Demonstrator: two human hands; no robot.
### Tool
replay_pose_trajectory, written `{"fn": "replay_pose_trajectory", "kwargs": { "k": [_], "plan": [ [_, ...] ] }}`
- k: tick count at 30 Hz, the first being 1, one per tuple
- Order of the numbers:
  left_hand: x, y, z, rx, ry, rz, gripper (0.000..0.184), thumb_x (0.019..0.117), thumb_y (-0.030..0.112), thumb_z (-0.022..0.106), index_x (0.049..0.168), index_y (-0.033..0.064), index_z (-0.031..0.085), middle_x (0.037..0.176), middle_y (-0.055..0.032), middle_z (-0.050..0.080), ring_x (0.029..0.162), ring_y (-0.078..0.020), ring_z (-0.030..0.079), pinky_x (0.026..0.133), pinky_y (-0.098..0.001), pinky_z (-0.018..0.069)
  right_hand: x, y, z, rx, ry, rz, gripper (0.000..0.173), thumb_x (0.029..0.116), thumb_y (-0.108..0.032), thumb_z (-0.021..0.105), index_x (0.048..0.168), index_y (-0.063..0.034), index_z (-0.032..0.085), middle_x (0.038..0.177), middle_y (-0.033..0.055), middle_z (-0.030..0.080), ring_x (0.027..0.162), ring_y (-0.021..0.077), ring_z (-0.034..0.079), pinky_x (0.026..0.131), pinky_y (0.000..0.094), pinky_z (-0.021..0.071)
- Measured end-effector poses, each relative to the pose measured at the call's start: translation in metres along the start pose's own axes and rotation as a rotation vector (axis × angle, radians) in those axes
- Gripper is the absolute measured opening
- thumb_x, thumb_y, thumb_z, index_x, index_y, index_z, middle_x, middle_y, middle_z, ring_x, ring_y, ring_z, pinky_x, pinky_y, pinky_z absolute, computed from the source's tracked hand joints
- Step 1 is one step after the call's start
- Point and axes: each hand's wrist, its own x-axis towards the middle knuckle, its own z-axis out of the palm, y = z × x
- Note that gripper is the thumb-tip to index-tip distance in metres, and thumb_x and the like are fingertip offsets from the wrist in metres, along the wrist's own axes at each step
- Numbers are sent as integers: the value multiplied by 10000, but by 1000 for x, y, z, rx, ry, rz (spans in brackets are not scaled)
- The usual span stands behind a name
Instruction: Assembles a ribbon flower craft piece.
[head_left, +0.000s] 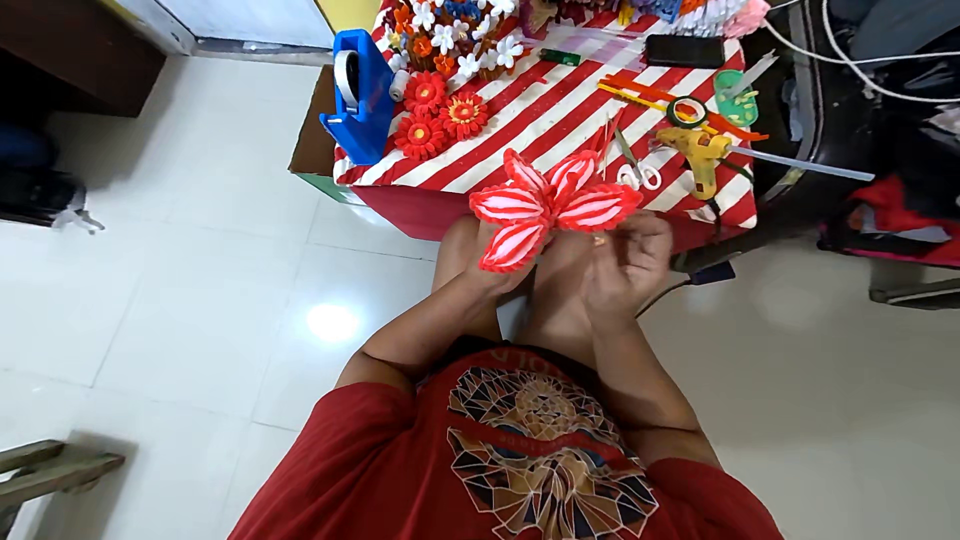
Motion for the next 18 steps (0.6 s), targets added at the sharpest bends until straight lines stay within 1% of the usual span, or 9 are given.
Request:
{"fn": "replay_pose_trajectory", "kwargs": {
  "k": [2, 4, 6, 9, 11, 14, 18],
  "plan": [
    [-1, -2, 4, 1, -6, -7, 115, 973, 212, 671, 1080, 176, 693, 1021, 7, 723, 952, -93, 692, 858, -304, 580, -3, 5, 5, 107, -37, 64, 341, 926, -50, 710, 1210, -227, 644, 1119, -89, 680, 1026, 56, 659, 910, 287, 579],
    [-3, -2, 5, 0, -19, -24, 117, 977, 198, 661, 1090, 181, 685, 1034, 11, 714, 967, -95, 684, 861, -312, 576, -2, 7, 6, 166, -72, 95, 403, 917, -96, 757, 1271, -247, 635, 1159, -88, 700, 1069, 62, 666, 946, 300, 578],
    [-5, -1, 6, -46, -32, -63, 133, 979, 230, 668, 1100, 182, 696, 1044, 0, 720, 965, -100, 691, 863, -313, 580, 0, 6, 5, 174, -101, 111, 432, 901, -116, 787, 1285, -253, 641, 1163, -89, 708, 1065, 61, 677, 932, 291, 593],
    [-9, 0, 3, -29, -40, -93, 137, 970, 232, 686, 1097, 184, 703, 1039, -6, 724, 957, -99, 697, 844, -309, 589, 1, 2, 2, 158, -133, 123, 439, 883, -94, 797, 1267, -252, 655, 1137, -103, 710, 1020, 34, 680, 884, 251, 600],
    [-12, 1, 3, 25, -37, -103, 110, 971, 218, 682, 1077, 202, 709, 1018, 12, 729, 951, -86, 698, 835, -305, 592, -2, 1, 1, 163, -133, 132, 407, 873, -89, 803, 1223, -265, 692, 1114, -116, 711, 987, 16, 676, 856, 233, 600],
    [-15, 1, 2, 95, -23, -102, 118, 972, 149, 657, 1065, 199, 710, 1001, 24, 732, 947, -80, 698, 837, -306, 592, -6, 1, -1, 172, -123, 143, 382, 872, -95, 805, 1194, -278, 711, 1101, -126, 720, 978, 6, 681, 854, 227, 601],
    [-18, -5, 6, 138, 17, -49, 139, 932, 126, 696, 1050, 199, 709, 973, 39, 722, 909, -67, 690, 815, -296, 589, -8, 2, 1, 167, -93, 105, 349, 881, -79, 791, 1173, -257, 722, 1127, -114, 702, 1003, 21, 672, 865, 232, 596]
  ]
}}
